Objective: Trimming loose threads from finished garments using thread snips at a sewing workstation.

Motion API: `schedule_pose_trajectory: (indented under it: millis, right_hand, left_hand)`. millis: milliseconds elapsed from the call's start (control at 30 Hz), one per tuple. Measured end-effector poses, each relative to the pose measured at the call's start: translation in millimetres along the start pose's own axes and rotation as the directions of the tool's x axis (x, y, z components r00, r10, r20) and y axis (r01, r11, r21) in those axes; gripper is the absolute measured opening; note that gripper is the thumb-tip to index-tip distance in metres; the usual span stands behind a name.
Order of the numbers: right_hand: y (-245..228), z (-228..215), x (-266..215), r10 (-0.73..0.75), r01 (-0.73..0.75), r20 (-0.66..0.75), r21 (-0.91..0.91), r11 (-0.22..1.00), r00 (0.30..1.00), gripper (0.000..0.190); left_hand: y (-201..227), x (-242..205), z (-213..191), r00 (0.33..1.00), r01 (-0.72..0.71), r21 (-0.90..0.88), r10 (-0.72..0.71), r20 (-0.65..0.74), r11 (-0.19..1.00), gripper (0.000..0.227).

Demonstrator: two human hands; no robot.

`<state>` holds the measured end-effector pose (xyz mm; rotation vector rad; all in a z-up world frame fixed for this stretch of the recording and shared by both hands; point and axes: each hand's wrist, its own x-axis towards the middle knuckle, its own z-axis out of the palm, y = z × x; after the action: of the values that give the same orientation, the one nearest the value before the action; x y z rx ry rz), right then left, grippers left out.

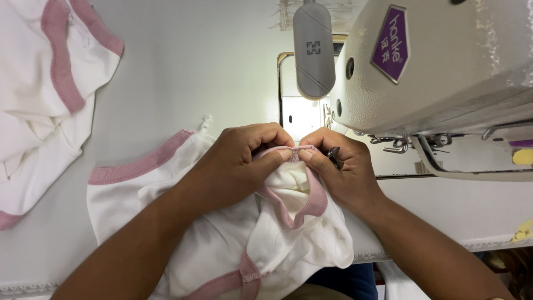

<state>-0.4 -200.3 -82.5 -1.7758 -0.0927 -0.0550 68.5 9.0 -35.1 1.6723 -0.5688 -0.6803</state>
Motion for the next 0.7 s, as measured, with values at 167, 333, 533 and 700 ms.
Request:
schedule_pose_trajectory:
  millis: [167,333,533,700]
  right_hand:
    - [-0.3,0.2,-0.3,-0.005,0.005,0.007,-0.016,1.0,1.0,0.016]
    - [-1.8,1.4,0.1,-0.002,0.002,0.007,0.016,1.0,1.0,0.016]
    - [2.9,-0.6,0.4,0.004,-0.004,-0.001,0.018,1.0,1.0,0.016]
    - [-3.1,-0.7,1.7,0.018,-0.018,0.001,0.012,1.0,1.0,0.017]
  left_hand:
    - [-1.3,1.6,1.4,0.999,-0.038,0.032,0.038,-0.016,0.999,0.014]
    - [-0.2,1.8,2.3,0.999,0.017,0.022,-0.017,-0.03,1.0,0.023]
    - [0.2,1.1,0.7,0.998,0.051,0.006,-0.051,-0.026,0.999,0.024]
    - [-4.3,1.1,2.4,0.999,0.027,0.001,-0.027,-0.023,1.0,0.019]
